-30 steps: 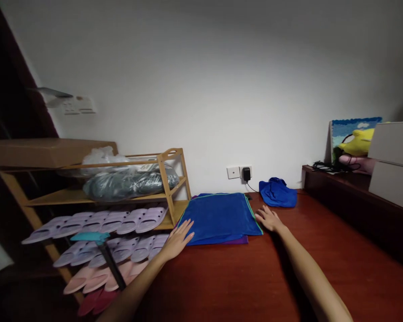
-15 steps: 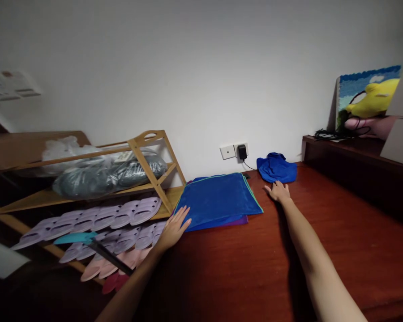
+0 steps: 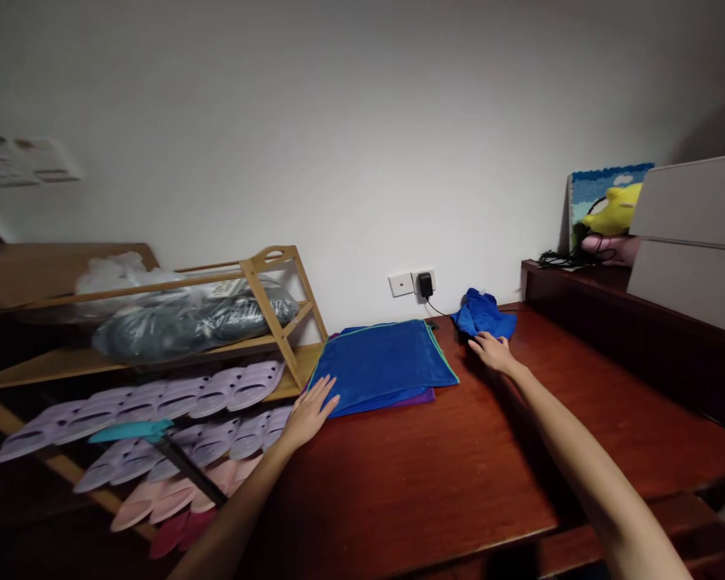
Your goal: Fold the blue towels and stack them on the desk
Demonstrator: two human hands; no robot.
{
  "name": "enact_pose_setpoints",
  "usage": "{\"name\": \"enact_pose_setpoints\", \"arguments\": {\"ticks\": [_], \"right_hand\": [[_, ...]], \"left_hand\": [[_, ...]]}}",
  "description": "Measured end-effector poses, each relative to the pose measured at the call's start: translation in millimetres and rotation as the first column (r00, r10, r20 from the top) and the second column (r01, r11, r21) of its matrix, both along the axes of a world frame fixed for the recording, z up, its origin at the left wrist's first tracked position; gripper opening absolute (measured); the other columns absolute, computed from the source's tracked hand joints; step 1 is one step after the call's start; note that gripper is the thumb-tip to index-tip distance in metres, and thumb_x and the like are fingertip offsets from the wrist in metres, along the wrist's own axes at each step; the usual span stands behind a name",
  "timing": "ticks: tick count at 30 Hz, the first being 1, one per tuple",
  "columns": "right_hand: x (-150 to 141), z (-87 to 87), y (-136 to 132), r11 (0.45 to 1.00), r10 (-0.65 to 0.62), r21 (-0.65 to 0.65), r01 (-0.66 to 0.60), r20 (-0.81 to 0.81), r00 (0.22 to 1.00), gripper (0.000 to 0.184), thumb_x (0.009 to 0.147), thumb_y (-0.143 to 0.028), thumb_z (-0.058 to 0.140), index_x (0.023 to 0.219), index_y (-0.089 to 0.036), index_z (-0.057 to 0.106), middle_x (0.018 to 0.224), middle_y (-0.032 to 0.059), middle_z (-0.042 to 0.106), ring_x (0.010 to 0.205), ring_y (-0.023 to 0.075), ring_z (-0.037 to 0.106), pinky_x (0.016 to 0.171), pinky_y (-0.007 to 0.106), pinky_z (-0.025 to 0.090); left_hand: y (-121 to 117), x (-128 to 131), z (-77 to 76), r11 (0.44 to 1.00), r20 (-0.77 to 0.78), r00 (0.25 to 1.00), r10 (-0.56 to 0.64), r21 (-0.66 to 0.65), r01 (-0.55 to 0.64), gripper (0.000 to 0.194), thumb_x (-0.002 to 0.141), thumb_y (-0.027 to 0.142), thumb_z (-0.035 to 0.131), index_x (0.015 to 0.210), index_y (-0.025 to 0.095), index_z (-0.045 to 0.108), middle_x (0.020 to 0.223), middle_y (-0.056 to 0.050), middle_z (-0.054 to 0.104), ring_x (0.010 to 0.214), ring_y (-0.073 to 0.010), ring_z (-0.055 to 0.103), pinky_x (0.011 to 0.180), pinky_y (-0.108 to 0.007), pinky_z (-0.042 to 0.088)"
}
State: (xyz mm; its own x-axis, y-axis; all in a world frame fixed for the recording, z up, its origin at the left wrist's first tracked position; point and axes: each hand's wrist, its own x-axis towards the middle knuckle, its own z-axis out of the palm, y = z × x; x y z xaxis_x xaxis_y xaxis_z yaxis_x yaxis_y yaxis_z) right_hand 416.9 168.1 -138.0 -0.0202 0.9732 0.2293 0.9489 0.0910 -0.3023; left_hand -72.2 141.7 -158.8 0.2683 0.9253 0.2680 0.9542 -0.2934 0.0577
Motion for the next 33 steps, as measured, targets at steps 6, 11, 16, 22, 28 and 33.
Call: {"name": "enact_pose_setpoints", "arguments": {"ticks": [6,11,16,22,28,33], "right_hand": [[-8.5,32.5,-44.8,0.994,0.102,0.059,-0.095,-0.122,0.987,0.06,0.091,-0.055,0.014,0.122,-0.026,0.056,0.137,0.0052,0.046,0.126,0.0264,0.04,0.105,0.046,0.025],[-26.6,50.8,-97.6,0.966,0.26,0.073,-0.25,-0.276,0.925,0.067,0.089,-0.064,0.015,0.118,-0.023,0.06,0.134,0.0059,0.049,0.12,0.026,0.046,0.104,0.039,0.032],[-52.2,48.2,-153.2,0.896,0.41,0.016,-0.443,-0.41,0.815,0.061,0.09,-0.063,0.025,0.117,-0.021,0.061,0.13,0.0073,0.051,0.118,0.0243,0.046,0.106,0.039,0.031],[-72.7,37.2,-207.8,0.844,0.467,-0.057,-0.534,-0.413,0.782,0.05,0.094,-0.051,0.031,0.128,-0.023,0.054,0.133,0.0085,0.048,0.123,0.023,0.042,0.109,0.043,0.026],[-70.9,41.1,-251.3,0.802,0.481,-0.041,-0.595,-0.545,0.686,0.04,0.093,-0.047,0.039,0.125,-0.03,0.056,0.132,0.0059,0.05,0.123,0.0223,0.044,0.107,0.041,0.031],[-65.5,49.8,-277.4,0.761,0.492,-0.035,-0.648,-0.619,0.611,0.033,0.092,-0.041,0.045,0.122,-0.033,0.057,0.127,0.0055,0.053,0.119,0.0221,0.048,0.102,0.04,0.035]], "left_hand": [[-8.4,12.8,3.7,0.996,-0.133,0.99,0.048,0.086,-0.037,0.053,0.095,0.042,0.025,0.14,0.016,0.038,0.147,-0.011,0.034,0.137,-0.0245,0.027,0.108,-0.049,0.021],[-25.7,44.8,13.2,0.989,-0.172,0.985,0.007,0.148,0.019,0.052,0.089,0.02,0.027,0.138,0.011,0.039,0.147,-0.017,0.031,0.137,-0.0295,0.024,0.107,-0.054,0.017],[-62.2,107.6,21.8,0.954,-0.051,0.954,-0.294,0.049,0.297,0.069,0.078,0.017,0.041,0.145,0.012,0.024,0.15,-0.013,0.027,0.138,-0.0258,0.023,0.107,-0.045,0.023],[-92.1,177.1,18.3,0.839,0.186,0.818,-0.544,0.084,0.538,0.085,0.076,0.019,0.053,0.147,0.017,0.006,0.153,-0.012,0.019,0.139,-0.0232,0.022,0.107,-0.043,0.028],[-86.9,202.7,4.7,0.792,0.233,0.764,-0.601,0.048,0.609,0.08,0.072,0.005,0.047,0.145,0.019,0.019,0.153,-0.013,0.019,0.138,-0.025,0.022,0.106,-0.048,0.027],[-85.7,204.9,-1.2,0.77,0.198,0.751,-0.63,0.029,0.638,0.051,0.072,-0.001,0.042,0.118,0.019,0.054,0.147,-0.011,0.035,0.138,-0.0224,0.024,0.107,-0.048,0.026]]}}
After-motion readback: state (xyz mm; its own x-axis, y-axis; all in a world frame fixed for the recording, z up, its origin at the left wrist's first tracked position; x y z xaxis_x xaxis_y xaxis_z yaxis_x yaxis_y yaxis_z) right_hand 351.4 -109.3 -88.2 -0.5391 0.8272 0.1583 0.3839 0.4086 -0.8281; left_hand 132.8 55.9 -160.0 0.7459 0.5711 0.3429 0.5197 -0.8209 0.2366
